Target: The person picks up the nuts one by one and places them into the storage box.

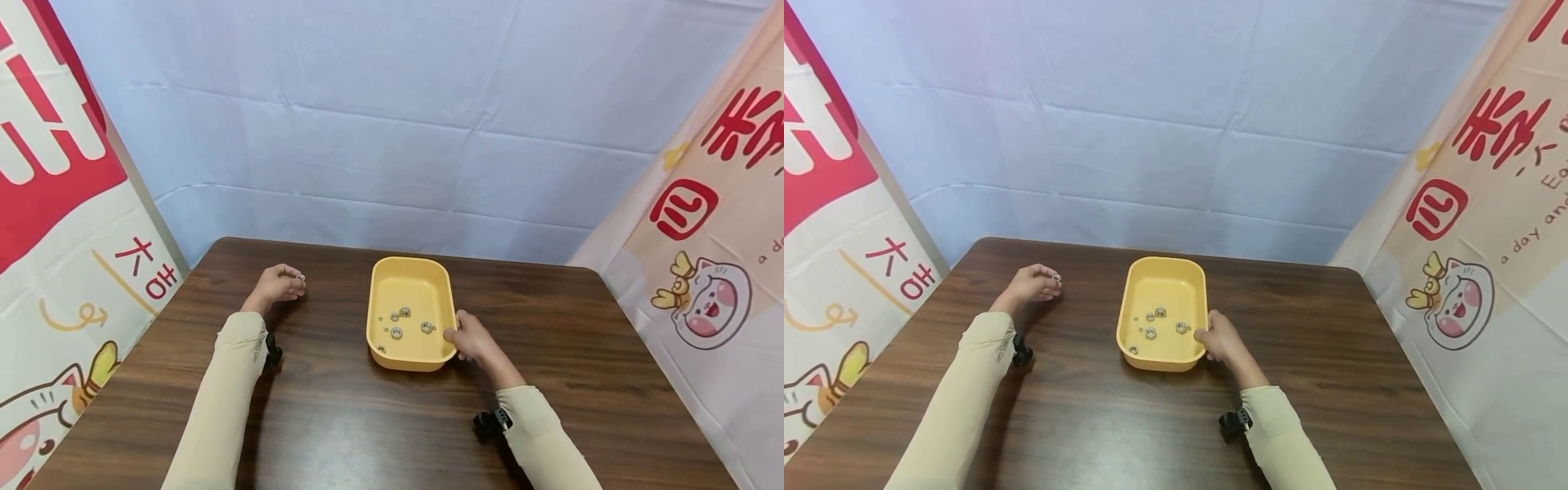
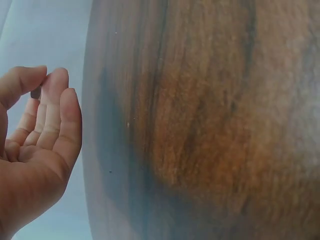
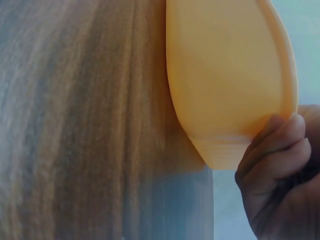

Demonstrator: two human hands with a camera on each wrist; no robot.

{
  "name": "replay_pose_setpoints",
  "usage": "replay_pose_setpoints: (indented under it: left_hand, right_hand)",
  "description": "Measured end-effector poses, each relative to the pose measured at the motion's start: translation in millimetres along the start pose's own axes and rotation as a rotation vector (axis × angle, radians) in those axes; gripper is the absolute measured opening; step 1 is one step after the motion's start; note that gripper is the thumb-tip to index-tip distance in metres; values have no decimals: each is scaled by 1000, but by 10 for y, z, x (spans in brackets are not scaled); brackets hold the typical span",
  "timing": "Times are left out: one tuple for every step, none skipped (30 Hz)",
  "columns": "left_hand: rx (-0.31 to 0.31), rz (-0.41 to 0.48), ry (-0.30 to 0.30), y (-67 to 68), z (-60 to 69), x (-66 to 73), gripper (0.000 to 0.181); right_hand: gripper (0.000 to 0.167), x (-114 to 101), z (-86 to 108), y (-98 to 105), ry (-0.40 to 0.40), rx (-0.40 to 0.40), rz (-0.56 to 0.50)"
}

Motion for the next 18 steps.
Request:
replay_pose_setpoints:
  left_hand:
    - [-5, -2, -3, -6, -6, 0, 27]
    - [-8, -1, -7, -12, -9, 3, 27]
    - [-8, 1, -11, -16, -14, 5, 26]
    - [-6, 2, -12, -21, -16, 7, 26]
    - [-3, 5, -9, -27, -15, 7, 25]
    - [-1, 9, -6, -32, -11, 8, 24]
    - [-6, 6, -7, -41, -3, 12, 24]
    - [-8, 2, -5, -50, 7, 16, 23]
    - [-12, -6, -4, -60, 17, 19, 23]
    - [-13, -12, 0, -69, 32, 20, 23]
    - [-21, -25, 0, -80, 49, 24, 23]
    - [-26, -36, 0, -90, 65, 29, 23]
    - [-33, -52, 0, -102, 80, 35, 23]
    - [-32, -58, 4, -115, 93, 39, 22]
    - [-43, -69, 2, -131, 106, 44, 23]
    - [-47, -73, 6, -149, 119, 51, 23]
    - [-60, -81, 4, -168, 130, 57, 23]
    - [-66, -82, 4, -188, 137, 62, 23]
  right_hand:
    - [9, 0, -3, 3, -2, 3, 0]
    - [9, 1, -6, 5, -1, 7, 0]
    - [9, -1, -7, 8, -1, 10, -1]
    - [9, -3, -10, 10, 1, 12, -1]
    - [9, -3, -14, 9, 0, 11, -5]
    - [10, -2, -15, 7, 3, 7, -7]
    - [10, -1, -17, 7, 2, 5, -12]
    - [10, 1, -19, 6, 9, 4, -9]
    - [10, 3, -22, 6, 10, 2, -9]
    - [9, 6, -23, 1, 12, -1, -9]
    - [9, 9, -26, -3, 16, -2, -6]
    - [9, 11, -27, -5, 19, -2, -4]
    - [8, 8, -29, -5, 23, 2, 2]
    - [8, 5, -29, -4, 26, 1, 5]
    - [8, 6, -32, -4, 21, 2, 8]
    - [8, 5, -33, -2, 20, 3, 13]
    - [8, 6, -36, 0, 20, 6, 19]
    - [8, 4, -37, 5, 18, 9, 20]
Point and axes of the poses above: each hand's wrist, its own z-axis away from the middle knuckle, its own y-axis out of the back of the hand, x = y × z, the point moved 3 cm from there along -z, towards the middle knuckle, and after that the axes turned 11 degrees about z, right-handed, at the moved point
